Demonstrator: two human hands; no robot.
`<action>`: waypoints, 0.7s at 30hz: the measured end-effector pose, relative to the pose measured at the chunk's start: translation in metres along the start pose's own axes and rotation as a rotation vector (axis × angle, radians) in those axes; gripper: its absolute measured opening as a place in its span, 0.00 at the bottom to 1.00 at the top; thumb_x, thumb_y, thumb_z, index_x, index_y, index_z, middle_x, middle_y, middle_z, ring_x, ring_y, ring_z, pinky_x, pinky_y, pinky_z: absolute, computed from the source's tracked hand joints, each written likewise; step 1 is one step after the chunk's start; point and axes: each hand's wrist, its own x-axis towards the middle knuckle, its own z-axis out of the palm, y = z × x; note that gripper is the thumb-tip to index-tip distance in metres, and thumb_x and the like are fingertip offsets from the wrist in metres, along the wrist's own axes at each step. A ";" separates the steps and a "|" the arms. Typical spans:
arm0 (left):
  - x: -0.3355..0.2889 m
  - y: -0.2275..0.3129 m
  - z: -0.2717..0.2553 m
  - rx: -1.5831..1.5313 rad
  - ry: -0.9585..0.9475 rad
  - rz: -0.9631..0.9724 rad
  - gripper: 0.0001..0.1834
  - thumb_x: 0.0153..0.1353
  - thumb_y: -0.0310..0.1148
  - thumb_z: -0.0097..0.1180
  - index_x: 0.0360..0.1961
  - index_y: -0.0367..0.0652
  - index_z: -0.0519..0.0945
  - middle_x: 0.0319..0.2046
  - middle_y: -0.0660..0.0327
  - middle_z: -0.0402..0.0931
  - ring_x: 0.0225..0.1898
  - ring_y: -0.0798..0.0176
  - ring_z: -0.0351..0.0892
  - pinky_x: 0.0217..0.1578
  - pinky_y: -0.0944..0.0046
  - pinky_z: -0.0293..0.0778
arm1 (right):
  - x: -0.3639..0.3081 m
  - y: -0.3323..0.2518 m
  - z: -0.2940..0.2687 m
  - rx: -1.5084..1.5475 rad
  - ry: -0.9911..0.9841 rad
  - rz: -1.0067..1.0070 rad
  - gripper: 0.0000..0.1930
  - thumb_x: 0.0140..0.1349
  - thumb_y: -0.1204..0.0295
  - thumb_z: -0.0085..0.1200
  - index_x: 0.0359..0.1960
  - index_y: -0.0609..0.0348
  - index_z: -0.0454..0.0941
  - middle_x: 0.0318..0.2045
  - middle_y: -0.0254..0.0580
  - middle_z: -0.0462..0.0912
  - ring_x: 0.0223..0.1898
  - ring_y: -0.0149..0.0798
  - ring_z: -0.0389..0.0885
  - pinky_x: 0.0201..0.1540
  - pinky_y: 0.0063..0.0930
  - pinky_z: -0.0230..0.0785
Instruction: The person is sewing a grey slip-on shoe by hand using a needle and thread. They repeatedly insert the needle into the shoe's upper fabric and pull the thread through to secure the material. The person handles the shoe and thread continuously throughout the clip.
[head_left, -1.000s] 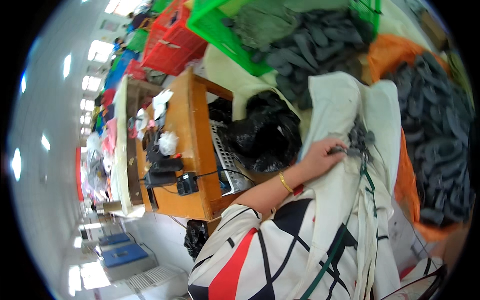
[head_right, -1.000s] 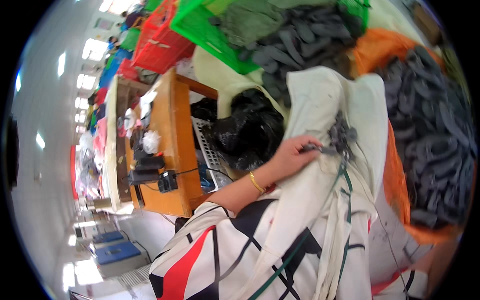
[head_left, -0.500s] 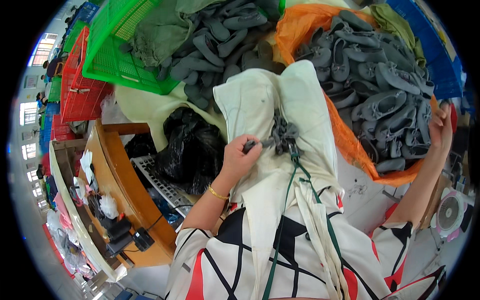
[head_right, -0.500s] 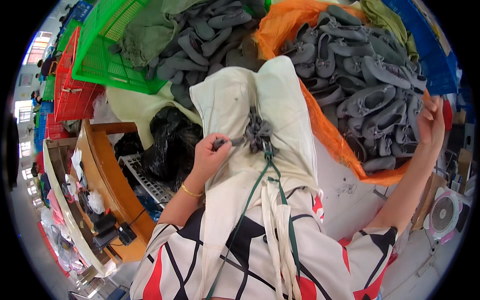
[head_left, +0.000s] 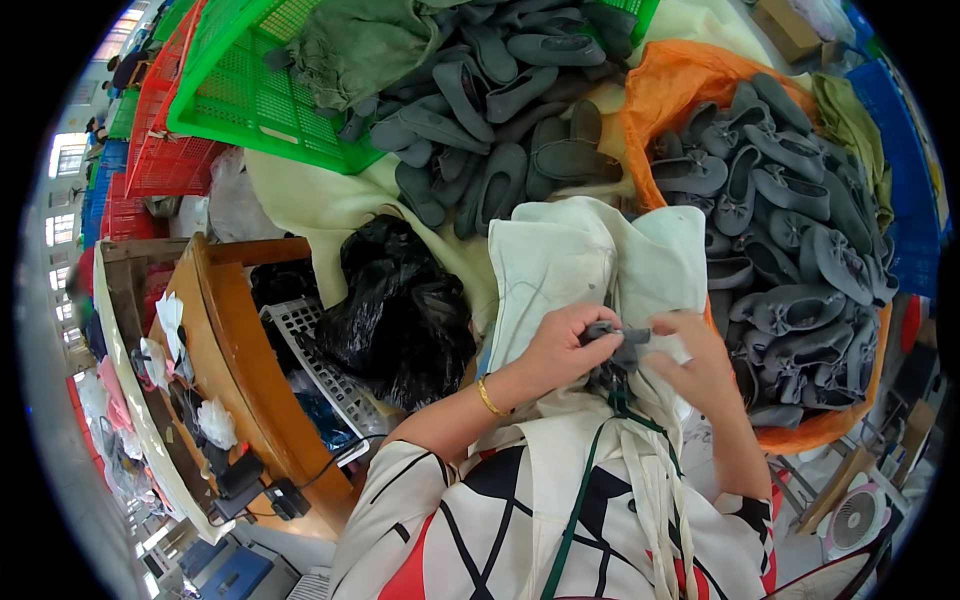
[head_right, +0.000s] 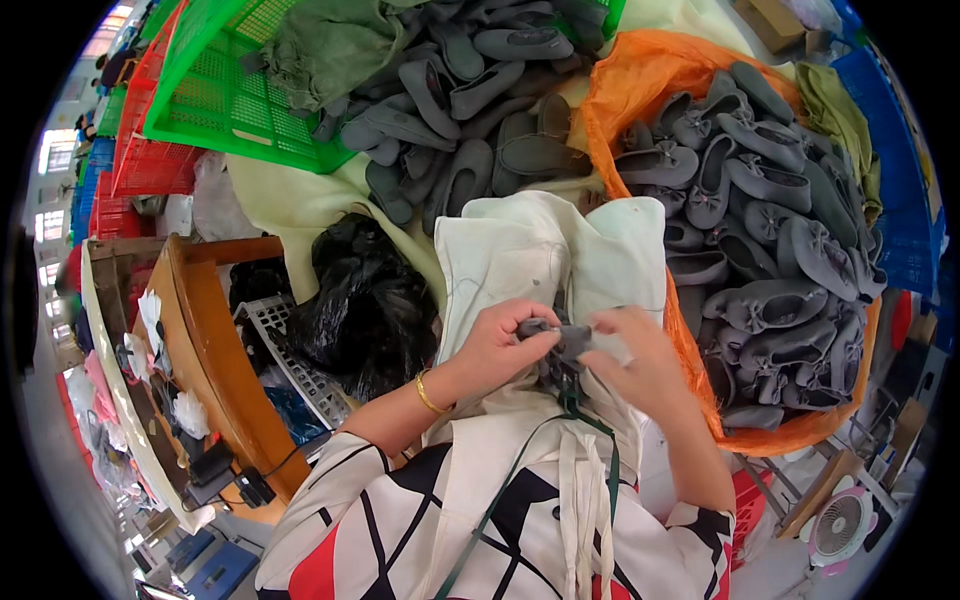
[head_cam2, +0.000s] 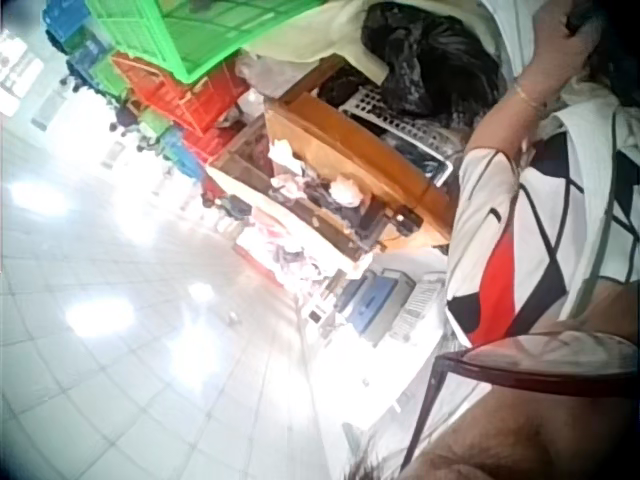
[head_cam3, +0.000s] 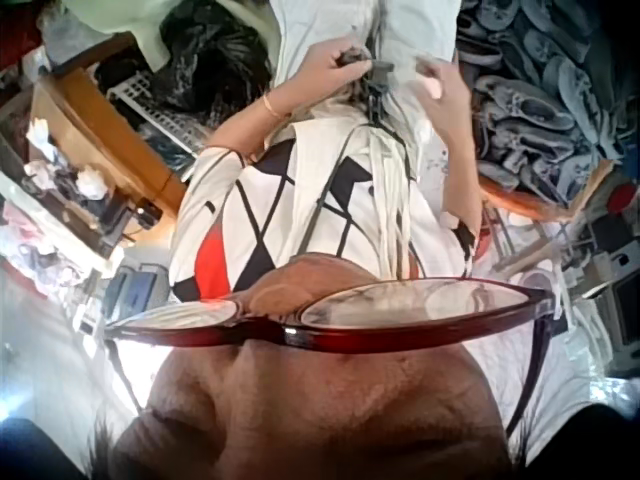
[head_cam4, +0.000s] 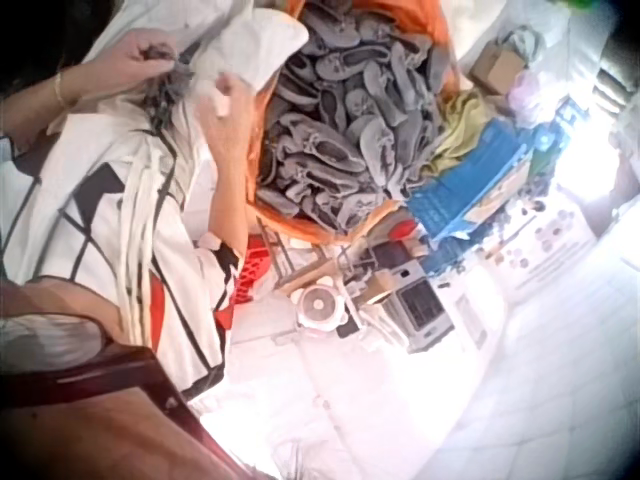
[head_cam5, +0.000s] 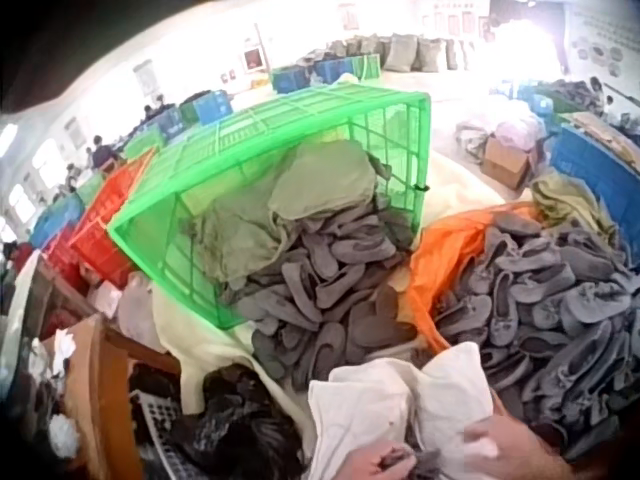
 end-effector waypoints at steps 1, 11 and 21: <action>0.006 0.004 -0.005 -0.011 -0.029 0.000 0.09 0.61 0.27 0.62 0.42 0.38 0.81 0.33 0.68 0.76 0.32 0.77 0.72 0.33 0.73 0.69 | 0.016 -0.008 0.005 -0.044 -0.091 -0.084 0.12 0.56 0.76 0.62 0.42 0.61 0.79 0.35 0.44 0.80 0.36 0.40 0.79 0.41 0.31 0.72; 0.142 -0.108 -0.174 -0.222 0.546 -0.121 0.08 0.69 0.28 0.54 0.45 0.38 0.81 0.35 0.63 0.82 0.32 0.74 0.78 0.37 0.73 0.76 | 0.071 0.053 0.013 -0.089 0.219 0.089 0.10 0.51 0.76 0.62 0.36 0.60 0.79 0.25 0.41 0.75 0.25 0.40 0.73 0.28 0.30 0.64; 0.314 -0.275 -0.169 -0.455 0.581 -0.615 0.13 0.63 0.37 0.65 0.41 0.38 0.81 0.30 0.64 0.79 0.32 0.68 0.80 0.34 0.69 0.78 | 0.071 0.081 0.014 -0.015 0.354 0.032 0.12 0.47 0.70 0.61 0.34 0.60 0.79 0.27 0.50 0.80 0.26 0.46 0.78 0.27 0.31 0.68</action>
